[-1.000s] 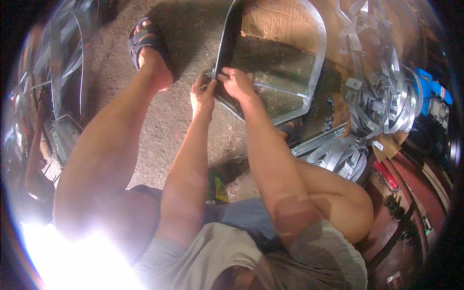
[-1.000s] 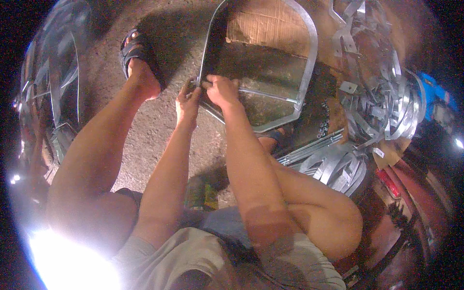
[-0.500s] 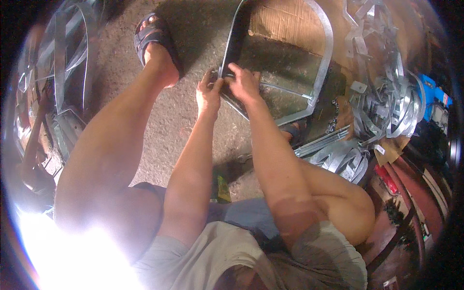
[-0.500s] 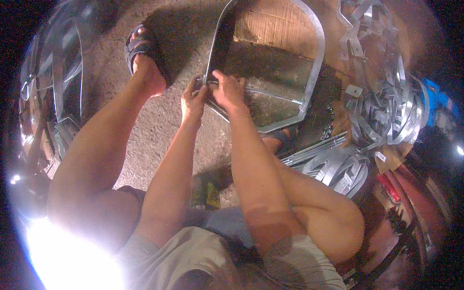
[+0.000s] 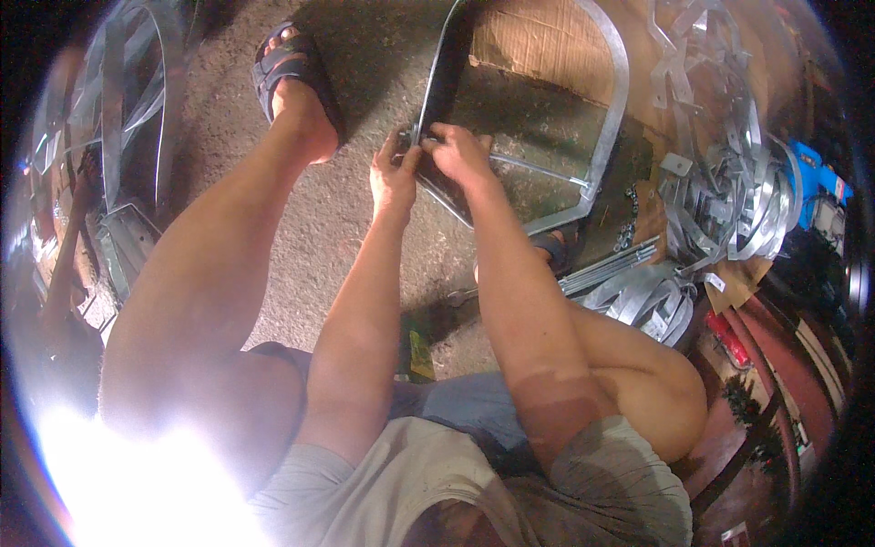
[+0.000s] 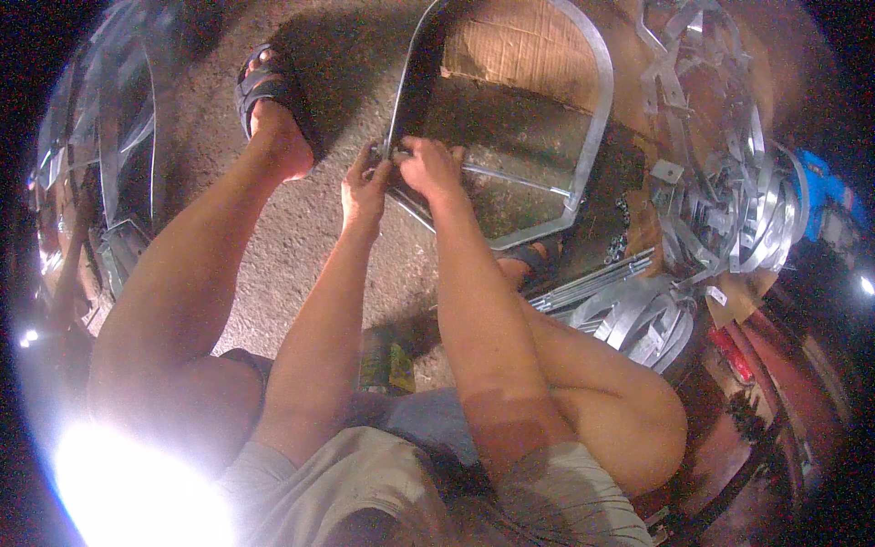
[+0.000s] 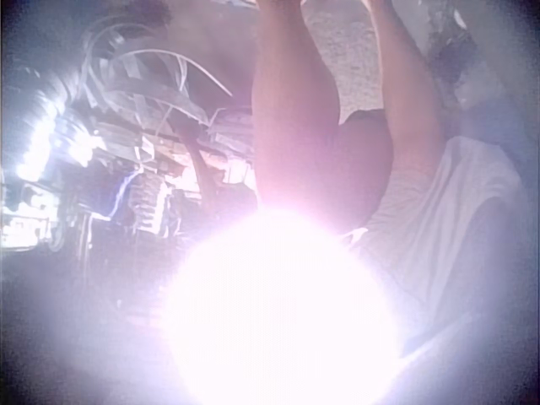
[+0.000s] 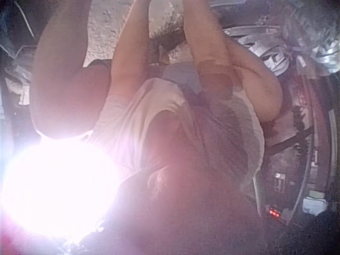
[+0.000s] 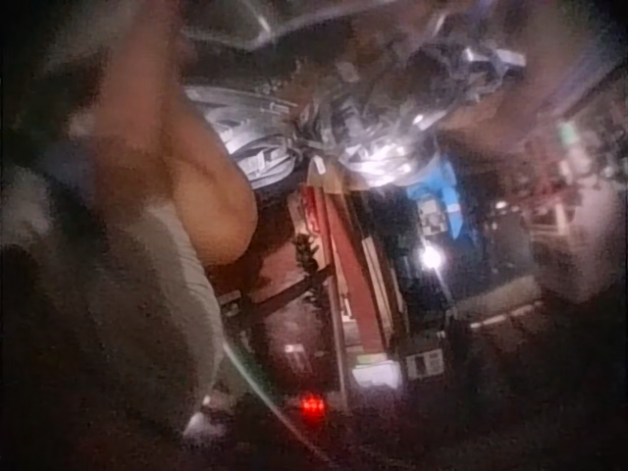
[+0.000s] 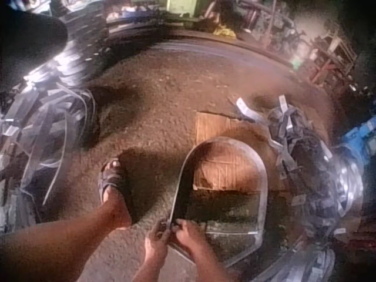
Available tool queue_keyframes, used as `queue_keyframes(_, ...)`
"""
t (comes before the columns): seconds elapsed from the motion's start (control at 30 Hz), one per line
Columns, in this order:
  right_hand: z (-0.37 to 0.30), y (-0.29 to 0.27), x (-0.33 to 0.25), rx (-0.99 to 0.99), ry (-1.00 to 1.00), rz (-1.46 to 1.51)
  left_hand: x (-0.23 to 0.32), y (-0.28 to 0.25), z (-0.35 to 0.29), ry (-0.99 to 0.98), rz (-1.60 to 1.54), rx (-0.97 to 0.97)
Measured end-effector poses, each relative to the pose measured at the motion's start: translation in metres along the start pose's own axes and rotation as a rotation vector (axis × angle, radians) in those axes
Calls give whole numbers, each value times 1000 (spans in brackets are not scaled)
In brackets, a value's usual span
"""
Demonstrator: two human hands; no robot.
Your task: The person sits on the floor and assembles a metal frame by inserting a long metal rod into a curved metal piece. They secure the rod using nuts and washers, tightening them by hand to hold the components together.
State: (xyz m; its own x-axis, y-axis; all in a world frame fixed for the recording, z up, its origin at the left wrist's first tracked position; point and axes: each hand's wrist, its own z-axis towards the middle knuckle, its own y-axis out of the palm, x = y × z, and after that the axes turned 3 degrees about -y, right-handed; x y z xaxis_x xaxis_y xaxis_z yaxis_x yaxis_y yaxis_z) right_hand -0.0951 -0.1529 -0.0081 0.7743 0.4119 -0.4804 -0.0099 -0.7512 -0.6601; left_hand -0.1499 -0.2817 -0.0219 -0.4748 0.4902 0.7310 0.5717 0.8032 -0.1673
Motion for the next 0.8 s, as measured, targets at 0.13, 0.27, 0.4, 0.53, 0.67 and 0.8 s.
queue_keyframes(0.13, 7, -1, -4, -106, 63, 10, -9, -1, 3, 11, -74, 32)
queue_keyframes(0.27, 8, -6, -7, -133, 101, -4, -11, 0, 4, 14, -74, 35)
queue_keyframes(0.4, 2, -2, 10, 29, 14, 43, -2, 5, -2, 16, 10, 5)
queue_keyframes(0.53, -44, 15, 9, 430, -190, 71, -1, -2, -3, 82, 110, 129)
queue_keyframes(0.67, -105, 12, 15, 323, -182, -232, -6, 9, -23, -11, 144, 392)
queue_keyframes(0.8, -129, 24, 26, 163, -191, -459, -11, -15, -43, -97, 238, 423)
